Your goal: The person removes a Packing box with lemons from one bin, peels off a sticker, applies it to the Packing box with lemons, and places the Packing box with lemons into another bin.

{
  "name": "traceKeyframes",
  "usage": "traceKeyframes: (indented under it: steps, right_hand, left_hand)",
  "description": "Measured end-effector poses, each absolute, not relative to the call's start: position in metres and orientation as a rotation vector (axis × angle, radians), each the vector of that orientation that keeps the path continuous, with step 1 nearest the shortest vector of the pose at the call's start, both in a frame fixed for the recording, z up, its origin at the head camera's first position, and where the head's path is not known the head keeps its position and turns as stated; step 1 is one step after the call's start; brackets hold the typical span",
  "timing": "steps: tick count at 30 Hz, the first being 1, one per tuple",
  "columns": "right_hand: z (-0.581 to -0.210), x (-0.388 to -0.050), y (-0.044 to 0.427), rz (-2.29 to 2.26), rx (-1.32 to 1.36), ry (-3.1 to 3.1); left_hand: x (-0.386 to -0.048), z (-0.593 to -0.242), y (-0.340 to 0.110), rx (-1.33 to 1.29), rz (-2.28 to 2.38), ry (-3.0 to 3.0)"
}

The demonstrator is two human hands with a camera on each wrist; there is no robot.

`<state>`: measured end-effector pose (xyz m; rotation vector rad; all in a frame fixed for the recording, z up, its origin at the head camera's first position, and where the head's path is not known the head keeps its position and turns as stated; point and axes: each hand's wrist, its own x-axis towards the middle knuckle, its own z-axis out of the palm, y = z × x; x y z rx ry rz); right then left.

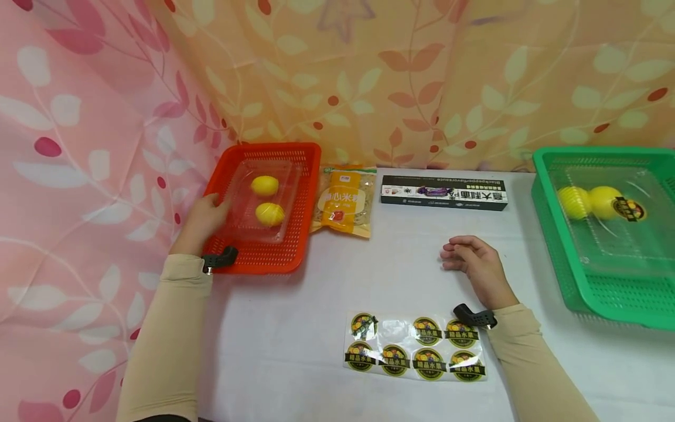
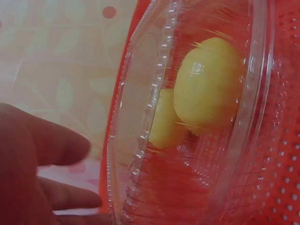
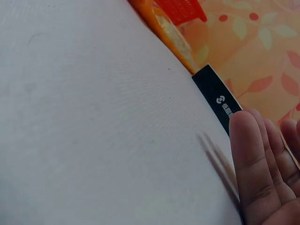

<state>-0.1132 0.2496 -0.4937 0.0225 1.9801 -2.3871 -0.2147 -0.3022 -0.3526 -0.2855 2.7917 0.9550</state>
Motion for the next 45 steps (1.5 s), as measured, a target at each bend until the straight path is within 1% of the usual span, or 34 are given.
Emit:
traceKeyframes:
  steps: [5,11,14,21,27,38,45]
  right_hand:
    - [-0.496,-0.111,0.251,-2.424,-0.033,1.955]
    - [-0.497,-0.111,0.251,-2.428,-0.035,1.949]
    - [-0.496,-0.111,0.251,-2.422,-0.03,1.952]
    - [-0.492,-0.11,0.251,-2.411,-0.017,1.969]
    - [-0.493,-0.11,0.251,-2.421,-0.023,1.953]
    - [-0.494,-0.111,0.249,-2.406,-0.016,1.958]
    - [-0.493,-0.111,0.251,-2.42,-0.021,1.949]
  left_hand:
    - [-0.217,-0.353,-0.302,-0.243,0.84,2.79]
    - [-0.218,-0.355,-0.304,-0.27,0.8,2.667]
    - [-0.219,-0.359,-0.308,-0.299,0.858,2.586]
    - [-0.218,-0.365,-0.325,-0.352,1.17,2.304]
    - [-0.219,-0.367,-0.334,-0.367,1.235,2.223]
    - [-0.209,-0.36,-0.335,-0.325,1.325,2.233]
    - [-0.205,-0.34,-0.334,-0.269,1.441,2.248]
